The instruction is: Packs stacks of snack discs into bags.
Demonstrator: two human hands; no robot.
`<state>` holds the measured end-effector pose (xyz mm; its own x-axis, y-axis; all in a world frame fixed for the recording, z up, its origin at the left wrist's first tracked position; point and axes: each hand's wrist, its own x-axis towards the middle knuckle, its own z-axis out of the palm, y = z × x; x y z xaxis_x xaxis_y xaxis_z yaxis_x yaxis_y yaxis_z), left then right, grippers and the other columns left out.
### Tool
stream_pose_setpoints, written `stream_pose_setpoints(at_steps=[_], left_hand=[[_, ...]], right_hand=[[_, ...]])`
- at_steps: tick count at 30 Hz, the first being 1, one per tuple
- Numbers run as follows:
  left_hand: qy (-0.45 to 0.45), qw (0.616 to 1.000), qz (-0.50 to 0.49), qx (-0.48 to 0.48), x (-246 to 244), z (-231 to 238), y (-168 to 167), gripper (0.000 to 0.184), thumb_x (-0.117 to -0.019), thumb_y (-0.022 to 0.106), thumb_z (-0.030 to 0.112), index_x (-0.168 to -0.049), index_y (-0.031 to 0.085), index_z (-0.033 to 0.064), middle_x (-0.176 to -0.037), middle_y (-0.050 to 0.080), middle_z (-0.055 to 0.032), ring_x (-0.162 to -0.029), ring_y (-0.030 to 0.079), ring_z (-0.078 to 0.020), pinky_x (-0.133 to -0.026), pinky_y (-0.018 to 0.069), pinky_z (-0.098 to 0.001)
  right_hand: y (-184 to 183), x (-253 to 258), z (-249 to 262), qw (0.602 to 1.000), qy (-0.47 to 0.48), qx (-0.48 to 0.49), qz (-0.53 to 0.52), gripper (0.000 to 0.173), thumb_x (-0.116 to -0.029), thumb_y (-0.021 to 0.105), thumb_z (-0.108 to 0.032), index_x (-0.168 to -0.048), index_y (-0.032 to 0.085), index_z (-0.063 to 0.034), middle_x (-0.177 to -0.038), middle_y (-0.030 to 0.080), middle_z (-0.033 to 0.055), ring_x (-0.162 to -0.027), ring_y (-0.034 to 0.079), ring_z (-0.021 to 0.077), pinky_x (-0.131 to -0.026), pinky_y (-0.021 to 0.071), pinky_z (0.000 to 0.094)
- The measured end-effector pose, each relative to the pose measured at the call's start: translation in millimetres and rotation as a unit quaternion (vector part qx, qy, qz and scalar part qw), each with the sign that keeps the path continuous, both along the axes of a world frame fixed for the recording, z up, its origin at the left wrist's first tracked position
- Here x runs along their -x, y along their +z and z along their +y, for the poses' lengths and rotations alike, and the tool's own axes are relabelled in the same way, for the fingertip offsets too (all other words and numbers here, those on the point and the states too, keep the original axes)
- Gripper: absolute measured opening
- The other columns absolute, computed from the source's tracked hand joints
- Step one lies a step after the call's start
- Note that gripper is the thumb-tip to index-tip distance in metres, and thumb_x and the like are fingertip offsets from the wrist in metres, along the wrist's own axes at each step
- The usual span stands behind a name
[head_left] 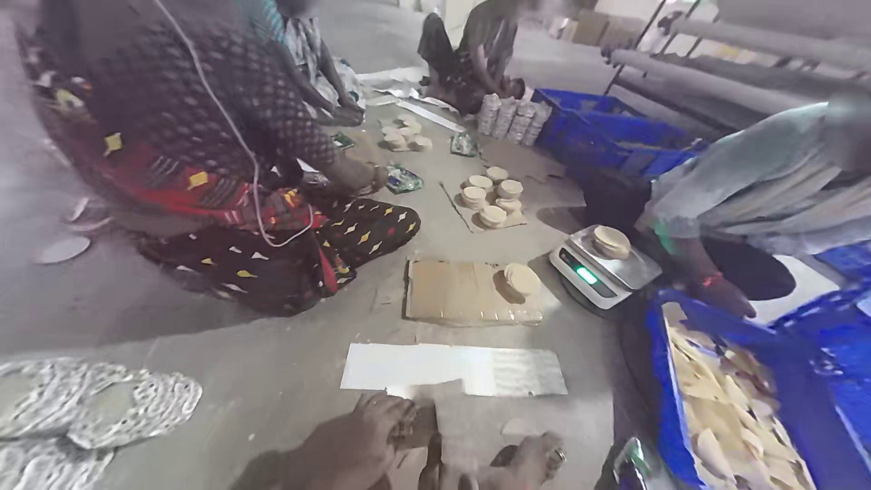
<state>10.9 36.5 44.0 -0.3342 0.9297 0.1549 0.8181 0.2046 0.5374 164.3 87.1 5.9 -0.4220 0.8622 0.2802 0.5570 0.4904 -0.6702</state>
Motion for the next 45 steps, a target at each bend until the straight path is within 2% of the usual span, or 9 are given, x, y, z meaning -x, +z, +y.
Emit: stream_pose_setpoints(at_steps=[5, 16, 21, 27, 32, 34, 38, 42, 45], left_hand=[[0.028, 0.947, -0.089, 0.306, -6, 0, -22, 0.031, -0.0933, 0.07, 0.015, -0.116, 0.07, -0.0063, -0.13, 0.065, -0.0231, -0.133, 0.053, -0.0413, -0.113, 0.039, -0.0545], [0.044, 0.941, -0.169, 0.29, 5, -7, -21, 0.035, -0.093, 0.064, 0.0, -0.125, 0.062, -0.0128, -0.139, 0.057, -0.0277, -0.136, 0.049, -0.0431, -0.114, 0.0392, -0.054], [0.097, 0.936, -0.223, 0.255, 9, -1, -35, 0.104, -0.0893, 0.065, -0.005, -0.167, 0.002, 0.0228, -0.145, 0.052, -0.0282, -0.137, 0.047, -0.0496, -0.108, 0.0431, -0.0621], [0.087, 0.937, -0.251, 0.227, 13, -4, -31, 0.091, -0.0996, 0.052, -0.005, -0.166, -0.003, 0.0253, -0.147, 0.052, -0.0268, -0.143, 0.039, -0.0519, -0.11, 0.0417, -0.0622], [0.009, 0.966, -0.199, 0.165, 17, 0, -48, 0.104, -0.0897, 0.068, -0.004, -0.166, 0.0, 0.0148, -0.143, 0.058, -0.0238, -0.143, 0.045, -0.039, -0.125, -0.0026, -0.0603], [0.019, 0.974, -0.191, 0.123, 16, -2, -48, 0.104, -0.087, 0.073, -0.001, -0.166, 0.007, 0.012, -0.153, 0.05, -0.0206, -0.15, 0.036, -0.0381, -0.123, -0.0068, -0.0652], [0.203, 0.918, -0.306, 0.148, 0, -25, -24, 0.117, -0.0841, 0.08, 0.015, -0.163, -0.006, 0.0034, -0.168, 0.013, -0.0277, -0.157, 0.012, -0.0419, -0.125, 0.0095, -0.0615], [0.381, 0.743, -0.545, 0.074, -37, -32, -44, 0.083, -0.0918, 0.078, 0.034, -0.154, 0.036, -0.0012, -0.148, 0.049, -0.0271, -0.139, 0.048, -0.0388, -0.114, 0.0402, -0.0529], [0.367, 0.709, -0.602, 0.029, -44, -18, -59, 0.06, -0.0974, 0.072, 0.033, -0.142, 0.05, -0.0016, -0.136, 0.059, -0.0229, -0.126, 0.059, -0.0326, -0.107, 0.0482, -0.0481]], right_hand=[[-63, 10, -10, 0.984, 0.166, 0.051, 0.036, 0.043, -0.0899, 0.053, 0.004, -0.13, 0.059, 0.018, -0.136, 0.06, 0.0333, -0.129, 0.058, 0.0477, -0.113, 0.0449, 0.0508], [-54, 16, -17, 0.973, 0.189, -0.082, -0.103, 0.051, -0.0837, 0.059, 0.006, -0.133, 0.057, 0.0179, -0.139, 0.057, 0.0348, -0.129, 0.057, 0.0506, -0.107, 0.0482, 0.0577], [6, 19, -19, 0.894, 0.238, -0.084, -0.371, 0.052, -0.0966, 0.052, -0.004, -0.148, 0.049, 0.0073, -0.157, 0.044, 0.0249, -0.148, 0.038, 0.0437, -0.118, 0.0275, 0.0656], [43, 42, 31, 0.863, 0.315, -0.006, -0.395, 0.028, -0.0984, 0.063, -0.011, -0.123, 0.074, -0.0098, -0.129, 0.072, 0.008, -0.129, 0.059, 0.0319, -0.107, 0.0386, 0.059], [47, 59, 55, 0.816, 0.343, 0.05, -0.462, 0.037, -0.0941, 0.071, -0.032, -0.121, 0.073, -0.0057, -0.119, 0.073, 0.0153, -0.125, 0.059, 0.0343, -0.109, 0.0387, 0.0512], [38, 54, 59, 0.847, 0.312, 0.072, -0.424, 0.042, -0.0882, 0.076, -0.037, -0.115, 0.075, -0.004, -0.114, 0.074, 0.0156, -0.12, 0.061, 0.0351, -0.107, 0.0403, 0.051], [28, 29, 40, 0.925, 0.169, 0.128, -0.316, 0.037, -0.0835, 0.079, -0.035, -0.107, 0.078, -0.0068, -0.105, 0.076, 0.0118, -0.11, 0.066, 0.0348, -0.099, 0.0489, 0.0518], [19, 23, 13, 0.941, 0.064, 0.143, -0.301, 0.035, -0.0841, 0.079, -0.034, -0.106, 0.077, -0.0072, -0.103, 0.076, 0.0116, -0.108, 0.068, 0.0351, -0.094, 0.0513, 0.0546], [12, 26, 7, 0.947, 0.058, 0.139, -0.282, 0.032, -0.0867, 0.077, -0.033, -0.106, 0.077, -0.0071, -0.103, 0.076, 0.012, -0.107, 0.069, 0.0357, -0.094, 0.0513, 0.0569]])
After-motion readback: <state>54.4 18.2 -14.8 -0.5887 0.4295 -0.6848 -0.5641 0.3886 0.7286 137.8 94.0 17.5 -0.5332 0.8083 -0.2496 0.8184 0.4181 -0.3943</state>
